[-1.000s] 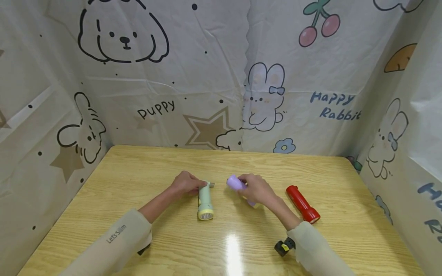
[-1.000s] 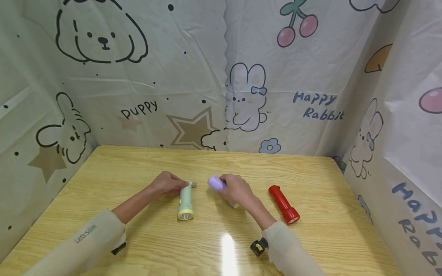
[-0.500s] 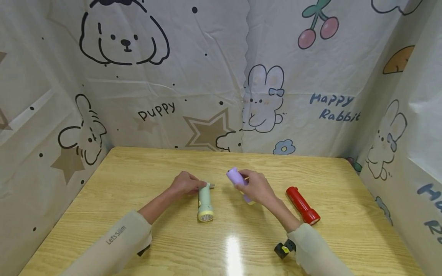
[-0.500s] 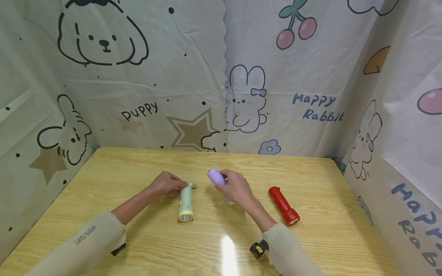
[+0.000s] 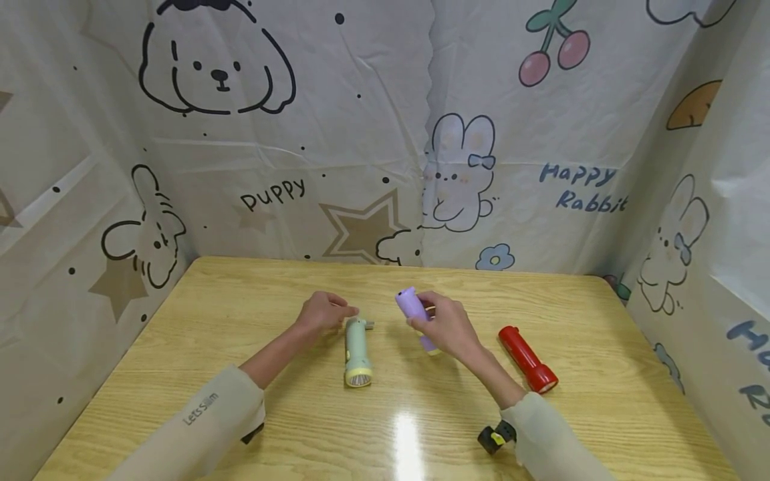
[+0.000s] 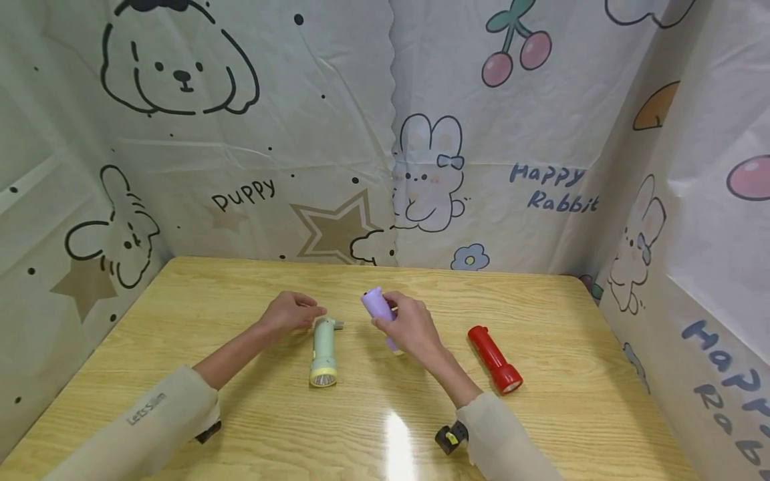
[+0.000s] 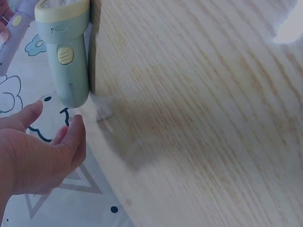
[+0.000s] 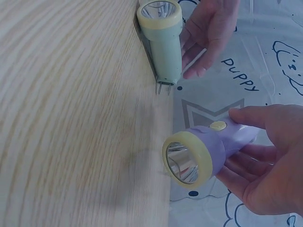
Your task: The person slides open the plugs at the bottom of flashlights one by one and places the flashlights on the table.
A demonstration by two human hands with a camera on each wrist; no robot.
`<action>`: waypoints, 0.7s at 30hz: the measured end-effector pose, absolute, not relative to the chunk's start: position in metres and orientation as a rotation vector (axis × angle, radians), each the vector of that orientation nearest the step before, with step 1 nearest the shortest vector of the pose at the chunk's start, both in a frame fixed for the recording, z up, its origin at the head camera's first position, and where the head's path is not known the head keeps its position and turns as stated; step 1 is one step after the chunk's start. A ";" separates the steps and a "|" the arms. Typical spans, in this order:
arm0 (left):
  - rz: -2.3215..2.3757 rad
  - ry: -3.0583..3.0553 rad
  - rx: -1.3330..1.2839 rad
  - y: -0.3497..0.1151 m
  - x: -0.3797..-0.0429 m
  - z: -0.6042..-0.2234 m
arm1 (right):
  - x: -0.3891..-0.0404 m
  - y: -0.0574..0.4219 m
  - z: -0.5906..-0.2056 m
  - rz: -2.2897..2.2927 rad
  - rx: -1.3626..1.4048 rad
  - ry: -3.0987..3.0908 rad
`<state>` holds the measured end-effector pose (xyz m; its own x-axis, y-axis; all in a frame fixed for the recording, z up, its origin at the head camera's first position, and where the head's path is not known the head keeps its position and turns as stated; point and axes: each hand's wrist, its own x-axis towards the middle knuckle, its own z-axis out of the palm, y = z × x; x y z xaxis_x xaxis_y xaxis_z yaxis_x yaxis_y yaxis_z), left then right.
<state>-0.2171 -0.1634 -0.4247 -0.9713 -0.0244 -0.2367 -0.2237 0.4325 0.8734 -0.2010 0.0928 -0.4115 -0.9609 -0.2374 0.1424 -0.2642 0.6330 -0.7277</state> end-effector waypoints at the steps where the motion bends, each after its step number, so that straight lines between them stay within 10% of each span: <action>1: 1.560 2.504 -0.218 -0.163 -0.218 -0.424 | -0.201 0.093 -0.411 1.262 0.434 -2.803; 21: 1.499 2.696 -0.052 -0.157 -0.217 -0.409 | -0.195 0.090 -0.408 1.302 0.406 -2.746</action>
<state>-0.2166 -0.1568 -0.4086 -0.9978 -0.0021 -0.0661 -0.0572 0.5275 0.8476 -0.1947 0.0901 -0.4077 -0.9620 -0.2049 0.1803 -0.2693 0.6049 -0.7494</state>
